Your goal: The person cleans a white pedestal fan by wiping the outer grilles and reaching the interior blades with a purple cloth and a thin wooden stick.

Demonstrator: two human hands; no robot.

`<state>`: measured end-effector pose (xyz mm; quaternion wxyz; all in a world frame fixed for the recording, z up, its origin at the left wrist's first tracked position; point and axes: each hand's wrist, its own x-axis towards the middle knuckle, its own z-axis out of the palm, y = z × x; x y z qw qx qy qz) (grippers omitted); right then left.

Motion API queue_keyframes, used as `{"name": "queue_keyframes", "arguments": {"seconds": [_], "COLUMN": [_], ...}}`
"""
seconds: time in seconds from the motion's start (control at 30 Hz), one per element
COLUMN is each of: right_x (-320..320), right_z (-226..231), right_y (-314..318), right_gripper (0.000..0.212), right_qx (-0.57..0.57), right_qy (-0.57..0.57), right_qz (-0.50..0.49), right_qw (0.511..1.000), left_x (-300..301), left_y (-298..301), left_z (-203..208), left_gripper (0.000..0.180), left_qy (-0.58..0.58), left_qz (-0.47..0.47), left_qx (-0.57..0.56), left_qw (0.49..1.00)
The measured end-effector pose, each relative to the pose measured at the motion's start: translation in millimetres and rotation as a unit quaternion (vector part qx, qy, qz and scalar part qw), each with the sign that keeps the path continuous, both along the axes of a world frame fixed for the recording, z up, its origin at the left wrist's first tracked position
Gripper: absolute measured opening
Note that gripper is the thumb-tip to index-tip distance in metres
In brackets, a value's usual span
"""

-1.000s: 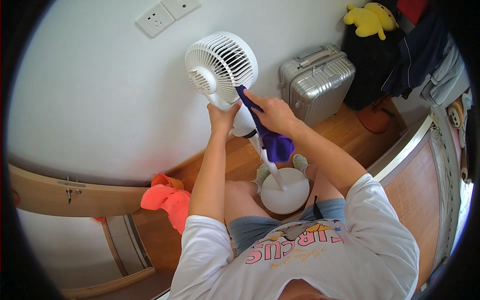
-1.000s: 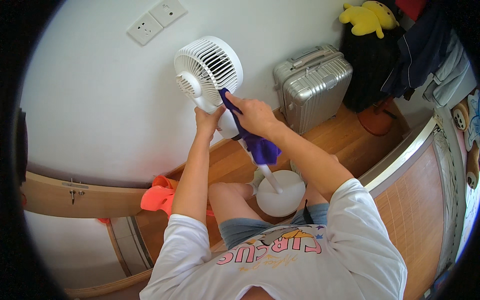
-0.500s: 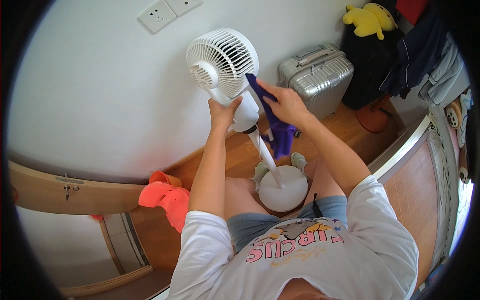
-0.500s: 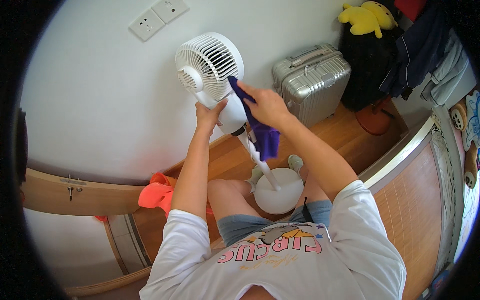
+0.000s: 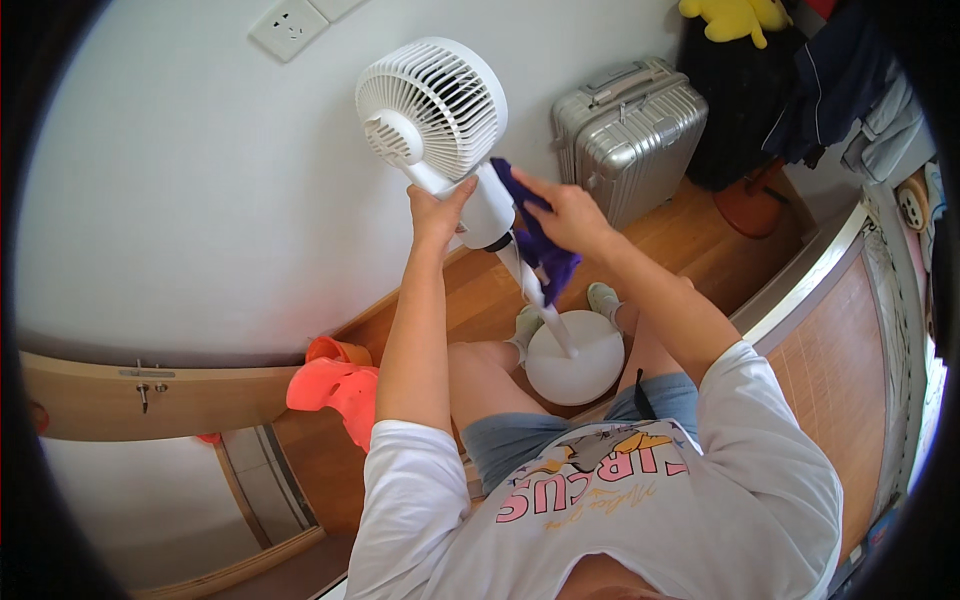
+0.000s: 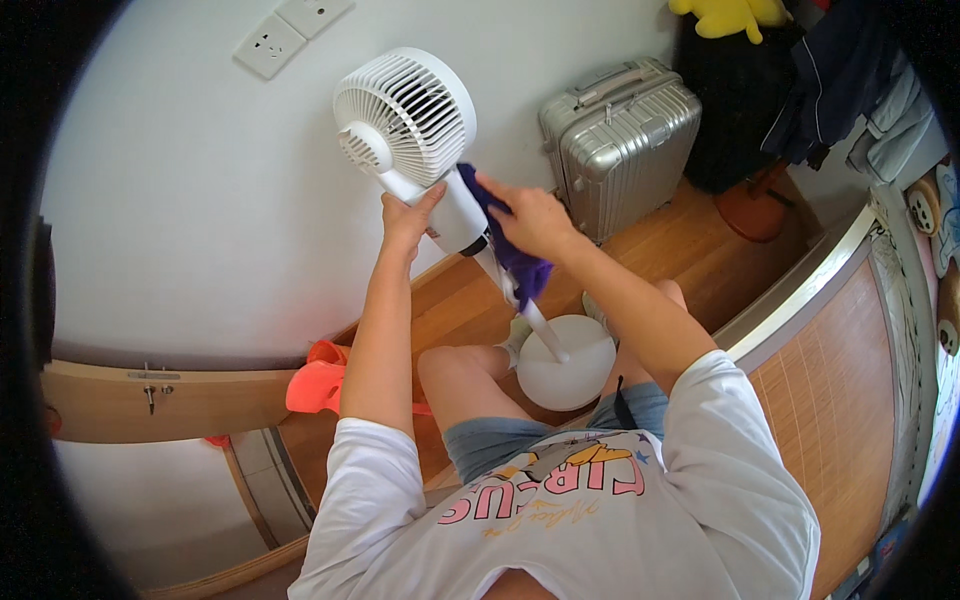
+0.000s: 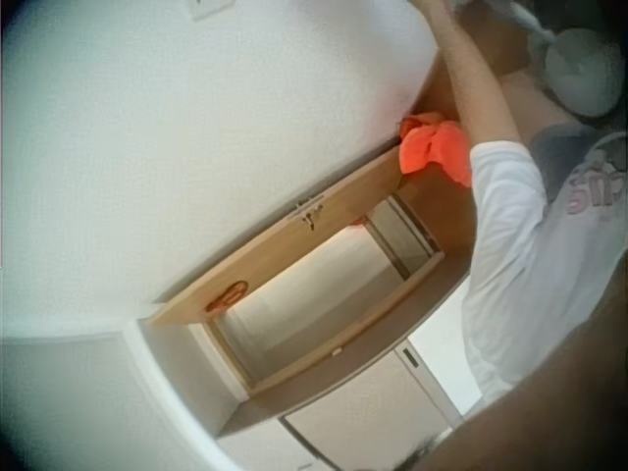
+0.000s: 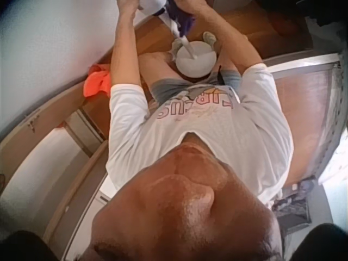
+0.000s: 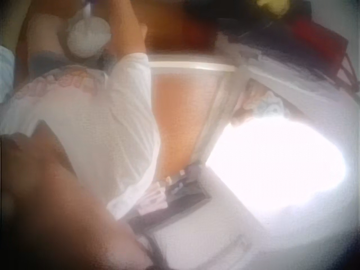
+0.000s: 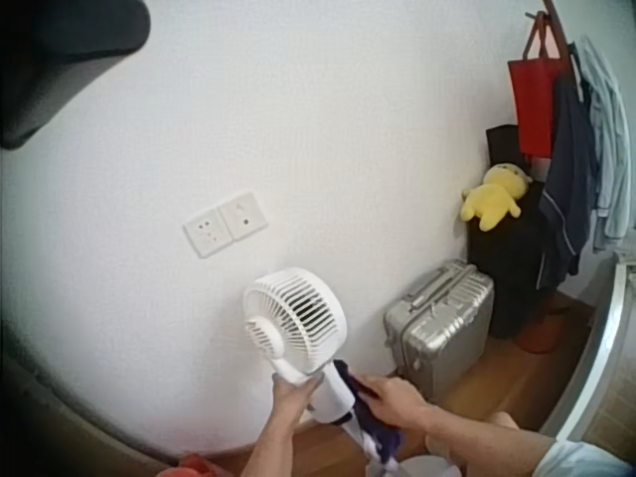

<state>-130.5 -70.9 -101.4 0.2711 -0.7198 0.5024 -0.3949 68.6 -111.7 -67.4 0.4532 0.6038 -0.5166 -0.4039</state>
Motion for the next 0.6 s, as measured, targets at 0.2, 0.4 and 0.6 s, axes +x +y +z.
{"name": "queue_keyframes", "arguments": {"seconds": [0.2, 0.4, 0.6], "right_x": [7, 18, 47], "right_z": [11, 0, 2], "right_y": [-20, -26, 10], "right_gripper": [0.046, 0.046, 0.045], "right_qx": [0.052, 0.056, 0.056], "right_qy": [0.012, -0.003, 0.018], "right_qz": [-0.011, -0.026, 0.066], "right_qw": [0.998, 0.998, 0.996], "left_x": [15, 3, 20], "left_y": [-5, -1, -9], "left_z": [-17, -9, -25], "left_gripper": [0.054, 0.065, 0.053], "left_qy": [-0.006, -0.042, -0.023], "left_qz": [0.012, 0.000, 0.011], "left_qx": [0.002, 0.024, 0.022], "left_qw": [1.000, 0.999, 0.999]}}
